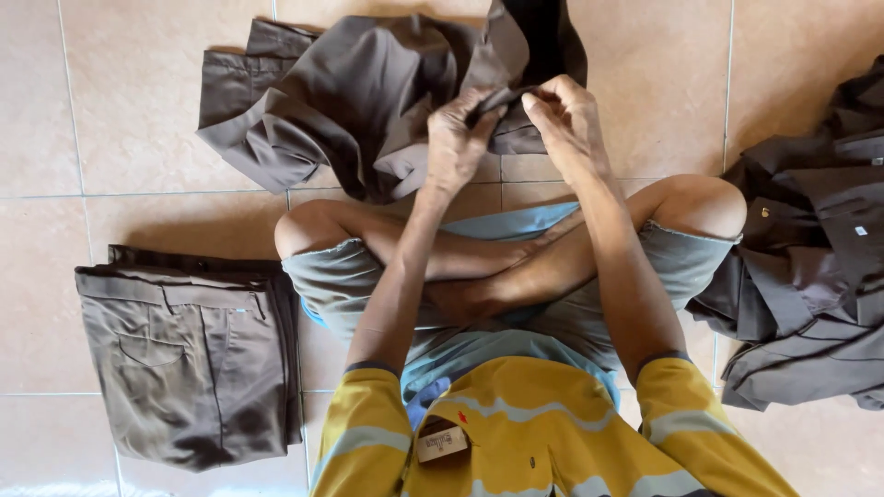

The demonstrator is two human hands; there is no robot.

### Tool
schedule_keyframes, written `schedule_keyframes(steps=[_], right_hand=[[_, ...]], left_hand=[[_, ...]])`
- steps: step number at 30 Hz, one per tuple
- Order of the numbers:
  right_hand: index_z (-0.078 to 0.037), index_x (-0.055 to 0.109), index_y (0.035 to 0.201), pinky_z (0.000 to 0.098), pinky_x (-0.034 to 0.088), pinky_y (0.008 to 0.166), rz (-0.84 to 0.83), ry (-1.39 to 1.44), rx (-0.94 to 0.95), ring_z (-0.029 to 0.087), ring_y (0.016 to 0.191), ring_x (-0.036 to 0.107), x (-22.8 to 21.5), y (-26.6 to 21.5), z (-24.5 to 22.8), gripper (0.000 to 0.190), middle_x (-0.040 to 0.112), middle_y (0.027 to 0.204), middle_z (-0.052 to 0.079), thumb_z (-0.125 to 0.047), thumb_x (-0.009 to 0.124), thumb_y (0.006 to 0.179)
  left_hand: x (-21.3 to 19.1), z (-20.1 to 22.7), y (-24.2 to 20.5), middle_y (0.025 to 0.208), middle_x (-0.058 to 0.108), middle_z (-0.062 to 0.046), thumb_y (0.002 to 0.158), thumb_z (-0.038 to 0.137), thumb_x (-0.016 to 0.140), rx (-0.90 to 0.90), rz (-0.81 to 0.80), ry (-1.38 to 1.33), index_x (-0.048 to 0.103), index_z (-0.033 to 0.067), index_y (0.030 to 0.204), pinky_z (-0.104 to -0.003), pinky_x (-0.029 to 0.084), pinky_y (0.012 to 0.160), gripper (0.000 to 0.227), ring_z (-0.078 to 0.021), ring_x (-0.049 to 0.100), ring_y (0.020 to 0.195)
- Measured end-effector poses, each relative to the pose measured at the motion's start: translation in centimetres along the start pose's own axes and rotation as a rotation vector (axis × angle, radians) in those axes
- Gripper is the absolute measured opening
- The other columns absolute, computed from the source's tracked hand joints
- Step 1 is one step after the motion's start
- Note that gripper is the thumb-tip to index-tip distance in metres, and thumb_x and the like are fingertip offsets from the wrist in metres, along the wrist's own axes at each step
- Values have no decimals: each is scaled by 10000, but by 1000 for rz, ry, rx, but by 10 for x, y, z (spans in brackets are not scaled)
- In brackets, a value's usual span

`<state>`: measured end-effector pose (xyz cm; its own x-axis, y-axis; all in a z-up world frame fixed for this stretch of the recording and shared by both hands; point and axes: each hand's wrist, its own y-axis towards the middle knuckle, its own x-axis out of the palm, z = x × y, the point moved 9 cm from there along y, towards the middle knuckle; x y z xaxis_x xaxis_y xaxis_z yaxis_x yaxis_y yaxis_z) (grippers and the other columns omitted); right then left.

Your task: Folding brown pants into a rectangular shape while sitting on the floor.

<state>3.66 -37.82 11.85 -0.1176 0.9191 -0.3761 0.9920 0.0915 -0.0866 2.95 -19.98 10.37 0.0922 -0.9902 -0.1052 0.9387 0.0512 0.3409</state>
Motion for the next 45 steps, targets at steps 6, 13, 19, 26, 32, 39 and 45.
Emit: schedule_keyframes(steps=[6, 13, 19, 26, 32, 39, 45], right_hand=[[-21, 331, 1512, 248, 520, 678, -393, 98, -209, 251, 1042, 735, 25, -30, -40, 575, 717, 1260, 232, -37, 612, 1010], [-41, 748, 1207, 357, 599, 917, -52, -106, -452, 256, 1073, 727, 18, -25, -27, 262, 751, 1111, 118, 40, 644, 981], [-95, 801, 1129, 399, 571, 897, 31, -97, -480, 261, 981, 735, 17, -21, -45, 193, 762, 980, 100, 5, 758, 969], [14, 778, 1084, 432, 575, 864, 103, -1, -511, 297, 960, 739, 15, -22, -46, 156, 752, 965, 186, 88, 743, 951], [-31, 766, 1108, 425, 568, 864, 220, -64, -484, 273, 946, 727, 11, -20, -42, 140, 745, 992, 142, -34, 808, 975], [-86, 710, 984, 434, 584, 720, 18, -209, -474, 375, 831, 708, 80, -80, -21, 41, 681, 820, 135, -71, 737, 957], [-179, 209, 1661, 564, 374, 1210, -769, -396, 98, 479, 1438, 430, 249, -77, 27, 797, 189, 1721, 182, -178, 648, 996]], left_hand=[[-13, 1, 1, 1056, 770, -41, 926, 34, 695, -142, 52, -209, 748, 58, 1078, -246, 566, 915, 163, -122, 711, 983], [-17, 25, -2, 1170, 742, -101, 1031, 131, 645, -218, -150, -304, 725, 36, 1223, -348, 513, 1030, 228, -168, 652, 1136], [-15, 23, -10, 1001, 743, -118, 1017, 147, 667, -234, -171, -378, 746, 51, 1186, -369, 548, 951, 210, -153, 659, 1011], [-4, 4, -14, 870, 732, -127, 878, 31, 836, -257, -99, -416, 708, -4, 1175, -303, 624, 776, 325, -129, 672, 879], [-5, -15, -14, 779, 746, -137, 875, 180, 844, -237, -45, -137, 754, 101, 1080, -352, 623, 658, 238, -192, 742, 783], [-24, -6, 4, 775, 731, -78, 887, 339, 752, 47, 87, 706, 666, 160, 1160, -430, 623, 756, 338, -261, 745, 895], [61, -35, -20, 875, 743, -43, 870, 370, 691, 63, -128, 800, 635, 252, 1060, -454, 635, 755, 230, -274, 772, 821]])
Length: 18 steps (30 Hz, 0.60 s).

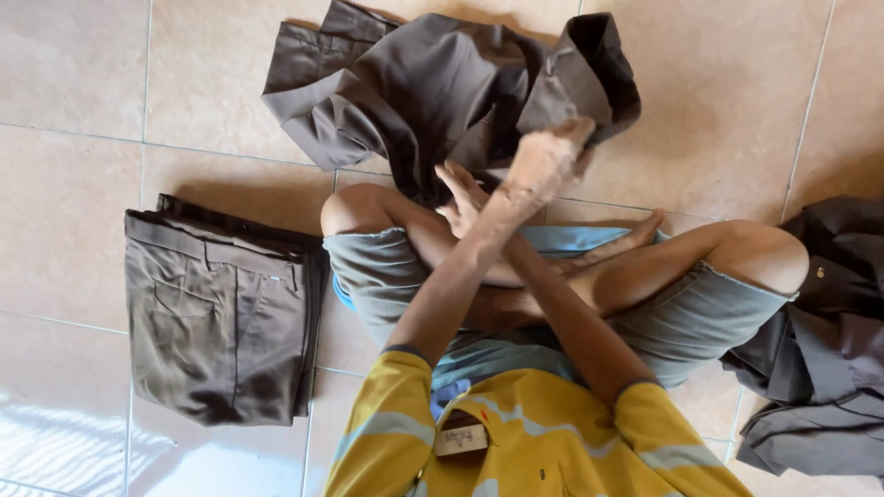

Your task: Folding brown pants into a rectangular shape while sitting on the floor.

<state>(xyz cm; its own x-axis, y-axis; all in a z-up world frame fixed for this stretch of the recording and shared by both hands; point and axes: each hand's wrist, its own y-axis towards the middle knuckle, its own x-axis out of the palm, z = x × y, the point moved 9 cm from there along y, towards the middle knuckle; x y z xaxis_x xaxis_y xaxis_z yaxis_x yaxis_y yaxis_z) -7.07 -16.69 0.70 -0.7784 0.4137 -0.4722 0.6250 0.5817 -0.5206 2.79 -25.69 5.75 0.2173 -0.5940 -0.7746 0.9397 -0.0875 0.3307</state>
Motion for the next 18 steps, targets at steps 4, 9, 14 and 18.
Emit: schedule_keyframes(steps=[4, 9, 14, 18], right_hand=[[-294, 83, 1663, 603, 565, 1003, 210, -196, -26, 587, 1043, 661, 5, 63, 21, 1060, 178, 1688, 222, -257, 810, 893], [-231, 229, 1383, 564, 541, 816, 377, -368, 46, 513, 859, 656, -23, 75, 81, 720, 336, 1355, 225, -319, 759, 903], [-153, 625, 525, 501, 389, 354, 861, -631, 71, 335, 391, 572, -124, 33, 183, 622, 559, 452, 66, -411, 448, 1063], [-203, 668, 767, 475, 464, 563, 1501, -1513, -261, 324, 657, 595, -189, -39, 218, 210, 607, 751, 74, -256, 586, 953]], left_hand=[[12, 9, -7, 950, 736, -45, 836, 357, 694, -47, -22, -35, 631, 226, 1107, -470, 642, 751, 308, -313, 775, 821], [-42, -30, 19, 859, 730, -95, 810, 272, 764, -67, 260, -158, 664, 168, 1082, -461, 628, 665, 307, -324, 761, 800], [-95, -48, 44, 589, 372, 60, 839, 273, 659, -313, 376, -535, 292, 184, 758, -312, 408, 533, 387, -128, 385, 522], [-75, -37, 43, 582, 531, 39, 748, 399, 698, -597, 334, -690, 369, 197, 725, -340, 476, 667, 387, -133, 534, 584]])
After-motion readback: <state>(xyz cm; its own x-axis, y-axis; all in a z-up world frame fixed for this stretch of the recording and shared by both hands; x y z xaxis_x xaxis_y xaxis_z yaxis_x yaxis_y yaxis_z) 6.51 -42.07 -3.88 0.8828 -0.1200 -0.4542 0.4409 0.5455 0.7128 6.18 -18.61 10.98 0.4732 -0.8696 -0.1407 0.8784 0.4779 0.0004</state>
